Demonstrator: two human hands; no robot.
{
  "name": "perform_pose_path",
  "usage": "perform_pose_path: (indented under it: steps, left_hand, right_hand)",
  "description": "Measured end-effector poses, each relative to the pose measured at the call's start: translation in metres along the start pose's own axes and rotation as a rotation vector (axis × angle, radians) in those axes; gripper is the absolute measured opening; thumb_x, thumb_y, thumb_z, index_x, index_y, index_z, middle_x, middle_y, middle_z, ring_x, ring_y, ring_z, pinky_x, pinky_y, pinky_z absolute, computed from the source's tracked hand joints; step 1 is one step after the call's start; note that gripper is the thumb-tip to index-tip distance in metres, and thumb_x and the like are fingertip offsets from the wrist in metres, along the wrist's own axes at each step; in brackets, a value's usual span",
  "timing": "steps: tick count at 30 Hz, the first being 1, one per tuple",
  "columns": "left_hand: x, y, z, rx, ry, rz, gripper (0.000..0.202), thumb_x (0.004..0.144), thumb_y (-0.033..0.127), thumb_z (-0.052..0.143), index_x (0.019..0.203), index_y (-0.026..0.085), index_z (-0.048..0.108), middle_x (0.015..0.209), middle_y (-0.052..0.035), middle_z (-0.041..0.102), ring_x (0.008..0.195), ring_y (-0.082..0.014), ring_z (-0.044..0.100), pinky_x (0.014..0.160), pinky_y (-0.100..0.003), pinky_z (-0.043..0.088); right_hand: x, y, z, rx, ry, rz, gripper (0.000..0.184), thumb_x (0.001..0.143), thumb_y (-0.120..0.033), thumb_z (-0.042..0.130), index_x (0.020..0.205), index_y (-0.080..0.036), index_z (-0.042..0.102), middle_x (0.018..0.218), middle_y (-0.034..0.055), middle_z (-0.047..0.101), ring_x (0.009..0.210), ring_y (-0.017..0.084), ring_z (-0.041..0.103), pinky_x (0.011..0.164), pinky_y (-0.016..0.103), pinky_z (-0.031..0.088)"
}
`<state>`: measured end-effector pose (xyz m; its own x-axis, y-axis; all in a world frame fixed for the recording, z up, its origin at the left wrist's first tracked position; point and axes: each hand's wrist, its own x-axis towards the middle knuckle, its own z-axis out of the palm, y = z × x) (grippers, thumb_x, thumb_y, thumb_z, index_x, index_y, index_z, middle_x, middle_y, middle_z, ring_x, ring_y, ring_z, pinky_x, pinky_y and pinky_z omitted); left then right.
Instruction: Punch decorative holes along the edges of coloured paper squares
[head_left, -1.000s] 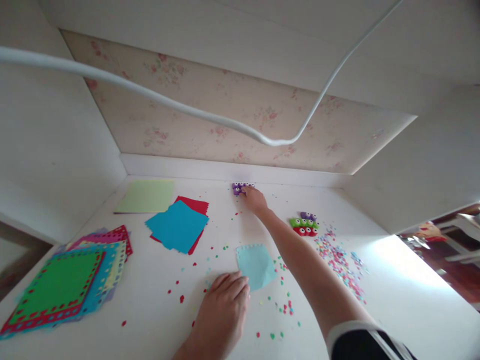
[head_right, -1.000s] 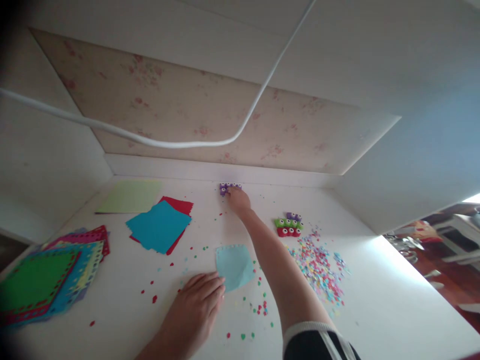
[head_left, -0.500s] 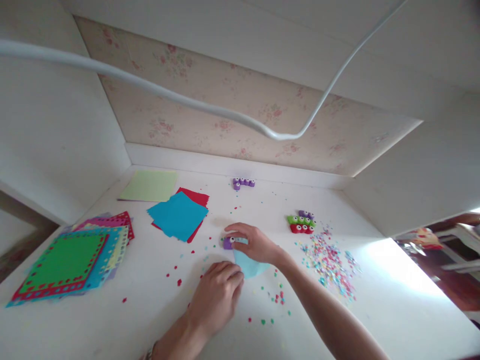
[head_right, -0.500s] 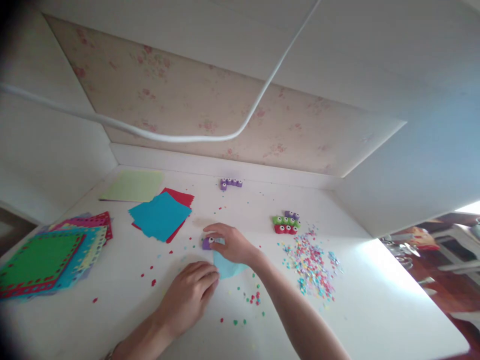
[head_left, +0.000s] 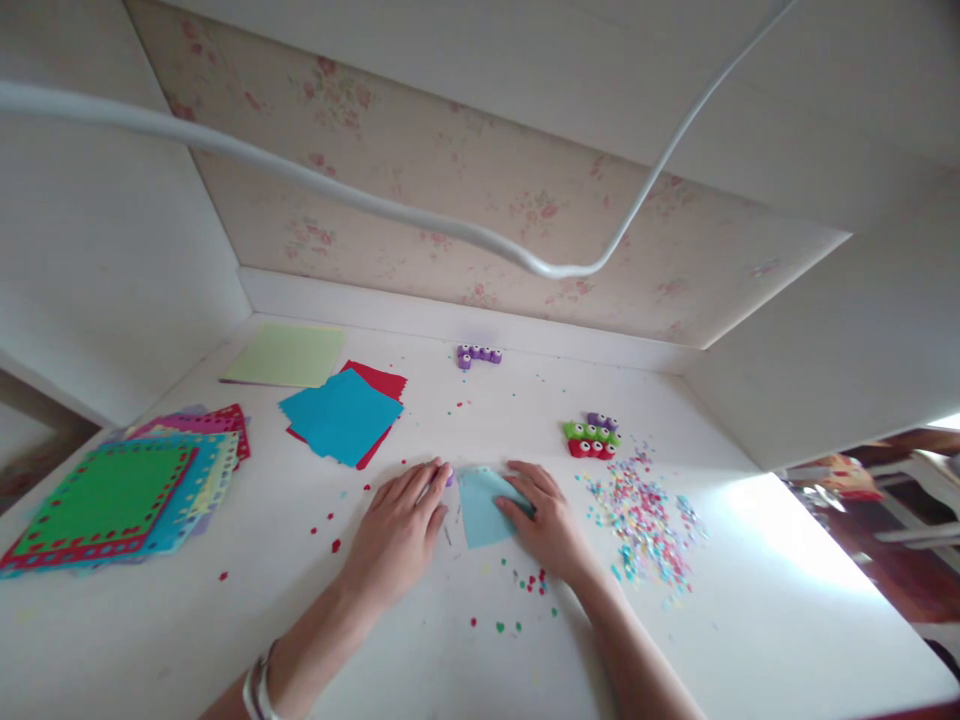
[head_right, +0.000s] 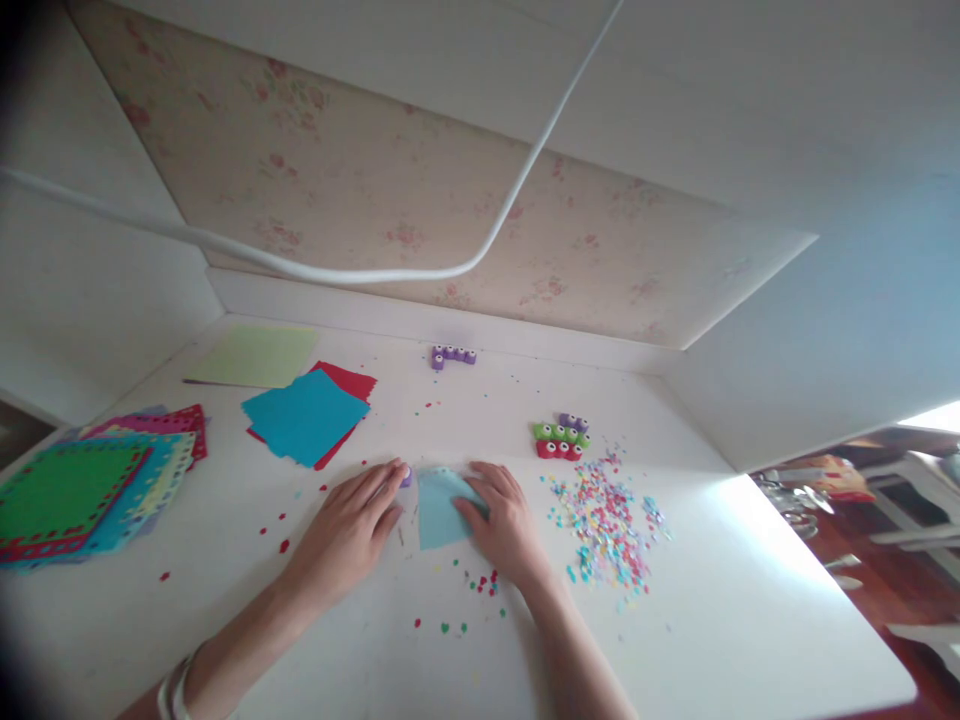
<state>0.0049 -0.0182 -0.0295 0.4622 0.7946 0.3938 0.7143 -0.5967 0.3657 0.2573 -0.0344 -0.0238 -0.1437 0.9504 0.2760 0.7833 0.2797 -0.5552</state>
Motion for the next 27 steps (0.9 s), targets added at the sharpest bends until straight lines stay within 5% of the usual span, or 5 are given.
perform_pose_path:
  steps: [4, 7, 15, 27]
  left_hand:
    - [0.003, 0.004, -0.003, -0.059, 0.013, -0.059, 0.034, 0.093, 0.017, 0.055, 0.127, 0.022, 0.053, 0.122, -0.0082, 0.066, 0.113, -0.0255, 0.062, 0.096, -0.046, 0.051]
    - [0.003, 0.003, -0.006, -0.127, 0.016, -0.105, 0.025, 0.092, 0.015, 0.056, 0.115, 0.023, 0.057, 0.110, -0.0058, 0.070, 0.102, -0.0245, 0.066, 0.090, -0.044, 0.053]
    - [0.003, 0.002, -0.008, -0.379, 0.008, -0.240, 0.019, 0.093, 0.027, 0.058, 0.112, 0.025, 0.054, 0.108, -0.0029, 0.072, 0.098, -0.0199, 0.071, 0.083, -0.032, 0.057]
    - [0.003, 0.004, -0.007, -0.373, -0.031, -0.234, 0.017, 0.094, 0.028, 0.058, 0.109, 0.026, 0.052, 0.112, -0.0048, 0.072, 0.100, -0.0211, 0.071, 0.081, -0.033, 0.059]
  right_hand:
    - [-0.001, -0.009, 0.000, 0.298, 0.099, 0.280, 0.041, 0.086, -0.046, 0.064, 0.118, -0.021, 0.065, 0.092, 0.0064, 0.072, 0.077, 0.021, 0.068, 0.068, 0.035, 0.058]
    - [0.000, -0.019, -0.001, 0.604, 0.078, 0.485, 0.064, 0.084, -0.051, 0.065, 0.137, -0.022, 0.047, 0.071, -0.0020, 0.064, 0.047, 0.013, 0.057, 0.041, 0.025, 0.049]
    - [0.000, -0.033, -0.003, 0.837, 0.066, 0.584, 0.068, 0.080, -0.049, 0.071, 0.137, -0.022, 0.046, 0.075, -0.0018, 0.064, 0.049, 0.011, 0.057, 0.039, 0.022, 0.050]
    - [-0.002, -0.028, 0.001, 0.815, 0.007, 0.559, 0.063, 0.083, -0.047, 0.069, 0.137, -0.024, 0.046, 0.076, -0.0016, 0.064, 0.049, 0.011, 0.056, 0.041, 0.024, 0.052]
